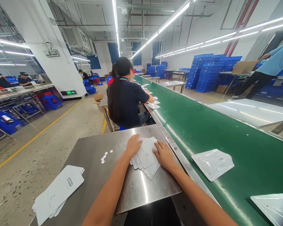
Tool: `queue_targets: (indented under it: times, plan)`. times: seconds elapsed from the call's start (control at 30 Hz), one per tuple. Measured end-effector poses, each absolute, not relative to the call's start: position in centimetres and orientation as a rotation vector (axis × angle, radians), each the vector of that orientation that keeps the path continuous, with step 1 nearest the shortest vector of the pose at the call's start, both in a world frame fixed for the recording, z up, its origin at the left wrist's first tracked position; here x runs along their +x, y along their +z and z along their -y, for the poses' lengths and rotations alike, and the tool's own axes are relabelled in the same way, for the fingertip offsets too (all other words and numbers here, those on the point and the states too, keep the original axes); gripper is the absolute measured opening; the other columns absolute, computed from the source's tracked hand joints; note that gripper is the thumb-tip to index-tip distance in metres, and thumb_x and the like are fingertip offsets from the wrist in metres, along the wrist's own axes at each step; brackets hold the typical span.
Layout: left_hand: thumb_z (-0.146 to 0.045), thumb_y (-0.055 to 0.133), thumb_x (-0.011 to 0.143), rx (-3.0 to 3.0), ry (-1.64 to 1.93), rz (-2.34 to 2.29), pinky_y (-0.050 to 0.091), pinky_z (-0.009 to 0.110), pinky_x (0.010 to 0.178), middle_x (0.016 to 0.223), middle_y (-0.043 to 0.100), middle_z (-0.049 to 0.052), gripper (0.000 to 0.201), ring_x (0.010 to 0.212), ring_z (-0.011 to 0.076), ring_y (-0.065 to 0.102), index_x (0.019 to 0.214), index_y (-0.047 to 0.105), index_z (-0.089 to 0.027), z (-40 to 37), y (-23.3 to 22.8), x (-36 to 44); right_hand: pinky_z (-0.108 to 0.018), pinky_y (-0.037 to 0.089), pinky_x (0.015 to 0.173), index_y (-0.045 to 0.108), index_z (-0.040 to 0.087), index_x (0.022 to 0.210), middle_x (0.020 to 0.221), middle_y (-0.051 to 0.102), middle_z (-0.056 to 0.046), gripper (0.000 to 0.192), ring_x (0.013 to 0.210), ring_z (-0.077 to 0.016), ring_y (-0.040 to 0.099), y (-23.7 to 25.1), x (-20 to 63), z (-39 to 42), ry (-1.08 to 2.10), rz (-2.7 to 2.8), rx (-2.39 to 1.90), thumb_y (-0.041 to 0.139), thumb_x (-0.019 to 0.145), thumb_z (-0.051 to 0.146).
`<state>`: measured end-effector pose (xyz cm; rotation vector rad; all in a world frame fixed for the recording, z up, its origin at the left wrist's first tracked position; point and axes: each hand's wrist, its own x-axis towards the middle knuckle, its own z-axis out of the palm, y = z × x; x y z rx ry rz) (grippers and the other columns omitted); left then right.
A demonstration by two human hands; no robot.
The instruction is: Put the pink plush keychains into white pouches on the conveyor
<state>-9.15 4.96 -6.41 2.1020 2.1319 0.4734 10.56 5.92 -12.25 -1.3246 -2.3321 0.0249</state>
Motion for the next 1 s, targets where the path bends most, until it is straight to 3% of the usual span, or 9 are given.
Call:
queue_targets:
  times: [0.13, 0.27, 0.37, 0.5, 0.73, 0.8, 0.9, 1.0]
  plan:
    - [-0.029, 0.041, 0.086, 2.117, 0.4, -2.064, 0.039, 0.032, 0.093, 0.114, 0.06, 0.006, 0.027, 0.108, 0.0206, 0.052, 0.1, 0.063, -0.021, -7.9, -6.1, -9.7, -0.048, 0.026, 0.103, 0.051, 0.018, 0.124, 0.138, 0.041, -0.012, 0.039, 0.125, -0.0277, 0.037, -12.0, 10.5, -5.5, -0.022, 2.332, -1.336, 0.04, 0.091, 0.036]
    - [-0.036, 0.047, 0.081, 2.086, 0.338, -2.108, 0.043, 0.032, 0.081, 0.094, 0.062, 0.008, 0.025, 0.094, 0.0233, 0.055, 0.077, 0.063, -0.017, -6.9, -6.3, -9.8, -0.048, 0.025, 0.103, 0.051, 0.018, 0.124, 0.138, 0.04, -0.012, 0.039, 0.125, -0.0276, 0.039, -11.9, 10.4, -5.4, -0.037, 2.337, -1.339, 0.039, 0.092, 0.036]
    - [-0.036, 0.046, 0.083, 2.053, 0.314, -2.143, 0.043, 0.029, 0.077, 0.094, 0.061, 0.007, 0.024, 0.091, 0.0211, 0.056, 0.09, 0.061, -0.018, -5.7, -6.4, -9.7, -0.049, 0.025, 0.103, 0.051, 0.018, 0.124, 0.138, 0.041, -0.011, 0.039, 0.124, -0.0276, 0.039, -11.8, 10.4, -5.3, -0.025, 2.339, -1.333, 0.04, 0.092, 0.036]
    - [-0.034, 0.044, 0.085, 2.067, 0.306, -2.154, 0.039, 0.03, 0.084, 0.109, 0.056, 0.008, 0.033, 0.102, 0.0213, 0.051, 0.113, 0.053, -0.021, -5.7, -6.2, -9.5, -0.049, 0.025, 0.103, 0.052, 0.019, 0.123, 0.138, 0.041, -0.01, 0.037, 0.124, -0.0272, 0.039, -11.8, 10.3, -5.2, -0.016, 2.342, -1.319, 0.041, 0.092, 0.035]
    - [-0.039, 0.05, 0.08, 2.066, 0.225, -2.125, 0.043, 0.028, 0.074, 0.094, 0.059, 0.007, 0.024, 0.09, 0.0211, 0.055, 0.077, 0.062, -0.018, -6.4, -5.6, -9.6, -0.049, 0.023, 0.103, 0.051, 0.019, 0.124, 0.135, 0.045, -0.01, 0.037, 0.124, -0.0269, 0.039, -12.1, 10.4, -5.2, -0.002, 2.334, -1.271, 0.04, 0.092, 0.035]
    - [-0.039, 0.047, 0.083, 2.063, 0.224, -2.129, 0.043, 0.028, 0.075, 0.093, 0.061, 0.007, 0.025, 0.087, 0.0202, 0.056, 0.082, 0.062, -0.018, -6.1, -5.4, -9.5, -0.05, 0.023, 0.103, 0.051, 0.02, 0.124, 0.135, 0.046, -0.01, 0.037, 0.124, -0.0273, 0.039, -12.2, 10.4, -5.3, 0.011, 2.332, -1.253, 0.04, 0.092, 0.035]
    - [-0.039, 0.039, 0.087, 2.076, 0.253, -2.142, 0.041, 0.029, 0.083, 0.105, 0.059, 0.008, 0.031, 0.099, 0.0204, 0.053, 0.104, 0.057, -0.019, -5.9, -5.1, -9.2, -0.051, 0.022, 0.103, 0.051, 0.02, 0.124, 0.134, 0.046, -0.01, 0.037, 0.124, -0.0279, 0.039, -12.2, 10.3, -5.3, 0.036, 2.319, -1.235, 0.039, 0.092, 0.035]
    - [-0.039, 0.04, 0.087, 2.075, 0.241, -2.149, 0.039, 0.03, 0.087, 0.109, 0.057, 0.008, 0.032, 0.106, 0.0219, 0.05, 0.102, 0.059, -0.019, -6.3, -4.8, -8.7, -0.052, 0.021, 0.104, 0.051, 0.021, 0.124, 0.134, 0.046, -0.01, 0.037, 0.124, -0.0277, 0.038, -12.3, 10.2, -5.3, 0.058, 2.314, -1.223, 0.039, 0.092, 0.036]
